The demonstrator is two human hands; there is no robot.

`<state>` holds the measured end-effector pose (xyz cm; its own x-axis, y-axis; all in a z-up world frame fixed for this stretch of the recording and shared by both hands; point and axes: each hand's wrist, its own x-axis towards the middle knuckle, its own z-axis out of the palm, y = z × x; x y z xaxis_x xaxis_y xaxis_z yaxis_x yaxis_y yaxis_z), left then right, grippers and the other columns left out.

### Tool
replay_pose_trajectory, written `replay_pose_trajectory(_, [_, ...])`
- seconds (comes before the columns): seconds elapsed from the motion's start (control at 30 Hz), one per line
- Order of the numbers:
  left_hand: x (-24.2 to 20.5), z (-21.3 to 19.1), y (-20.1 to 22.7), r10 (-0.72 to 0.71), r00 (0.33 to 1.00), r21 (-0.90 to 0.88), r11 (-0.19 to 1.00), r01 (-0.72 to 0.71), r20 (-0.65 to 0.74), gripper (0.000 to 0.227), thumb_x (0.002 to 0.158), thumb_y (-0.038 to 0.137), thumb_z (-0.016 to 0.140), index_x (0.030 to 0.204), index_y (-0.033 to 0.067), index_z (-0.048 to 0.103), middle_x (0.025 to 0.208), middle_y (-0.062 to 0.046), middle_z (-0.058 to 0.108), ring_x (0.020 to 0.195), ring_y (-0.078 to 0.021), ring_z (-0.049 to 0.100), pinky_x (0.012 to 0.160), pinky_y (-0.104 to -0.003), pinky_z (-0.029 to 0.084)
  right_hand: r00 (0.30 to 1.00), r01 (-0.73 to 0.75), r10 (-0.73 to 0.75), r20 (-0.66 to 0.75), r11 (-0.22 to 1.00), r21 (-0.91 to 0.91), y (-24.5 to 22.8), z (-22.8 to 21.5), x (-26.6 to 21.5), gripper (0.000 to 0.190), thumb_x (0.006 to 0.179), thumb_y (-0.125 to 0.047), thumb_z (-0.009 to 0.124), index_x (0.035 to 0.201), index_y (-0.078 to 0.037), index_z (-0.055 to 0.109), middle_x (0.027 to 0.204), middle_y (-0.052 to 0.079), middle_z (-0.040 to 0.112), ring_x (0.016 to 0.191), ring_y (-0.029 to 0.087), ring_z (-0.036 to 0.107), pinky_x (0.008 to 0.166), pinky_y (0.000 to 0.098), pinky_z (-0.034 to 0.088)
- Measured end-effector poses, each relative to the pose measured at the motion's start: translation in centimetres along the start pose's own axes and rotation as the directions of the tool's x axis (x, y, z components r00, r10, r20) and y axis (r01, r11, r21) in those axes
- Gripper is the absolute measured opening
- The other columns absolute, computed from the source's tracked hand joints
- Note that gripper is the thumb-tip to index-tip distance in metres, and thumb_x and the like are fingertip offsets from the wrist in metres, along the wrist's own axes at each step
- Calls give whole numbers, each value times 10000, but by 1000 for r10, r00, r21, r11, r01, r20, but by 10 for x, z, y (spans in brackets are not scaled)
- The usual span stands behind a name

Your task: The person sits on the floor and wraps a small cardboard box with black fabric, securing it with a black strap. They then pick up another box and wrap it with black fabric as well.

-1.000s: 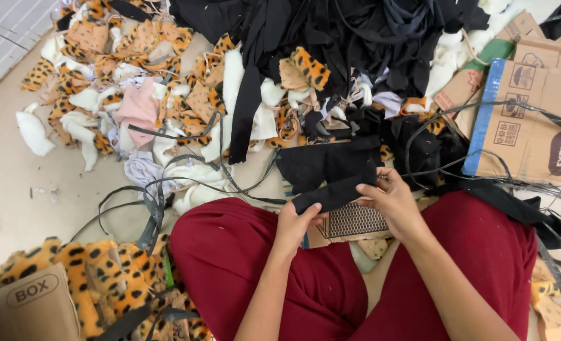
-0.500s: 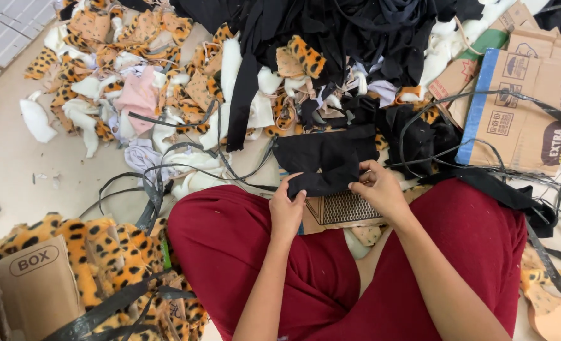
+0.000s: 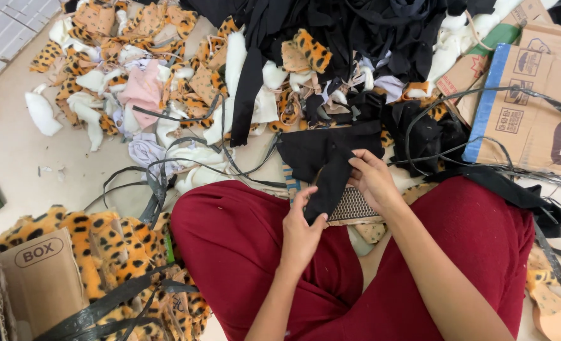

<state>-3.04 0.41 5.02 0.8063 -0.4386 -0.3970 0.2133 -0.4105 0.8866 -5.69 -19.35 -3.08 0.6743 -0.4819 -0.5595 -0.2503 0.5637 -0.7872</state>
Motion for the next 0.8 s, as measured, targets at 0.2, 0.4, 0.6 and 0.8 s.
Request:
replay_pose_trajectory(0.2, [-16,11,-34,119,992,156,982,-111,-45,385,883,36,678,1260,115,667,1190,-151,680,1152,-344,652,1009,-438,524,995,-52,56,78,997,-60,-12,38,11,102,994,-143,640,1095,-134,637,915,2,638,819,114,649,697,253,534])
replay_pose_trajectory(0.4, [-12,13,-54,172,984,279,948,-153,-42,370,977,54,546,1345,22,574,1265,-180,617,1174,-354,616,1033,-457,491,994,96,-51,101,848,-522,-26,77,18,91,1005,-161,628,1093,-155,646,901,8,717,829,113,645,710,275,468])
replay_pose_trajectory(0.6, [-9,4,-33,39,999,273,961,-37,-5,414,978,-47,470,1389,-16,510,1300,-255,579,1194,-421,620,989,-464,557,969,239,-152,195,778,-580,-12,83,48,235,906,-73,664,1118,-167,701,1057,20,758,991,127,711,851,284,543])
replay_pose_trajectory(0.8, [-1,7,-44,-52,999,332,942,50,-2,447,968,-68,501,1408,-7,455,1316,-280,539,1204,-441,621,934,-453,606,948,318,-205,245,667,-673,-1,82,63,318,874,10,656,1144,-151,701,1039,75,779,914,193,746,797,321,584])
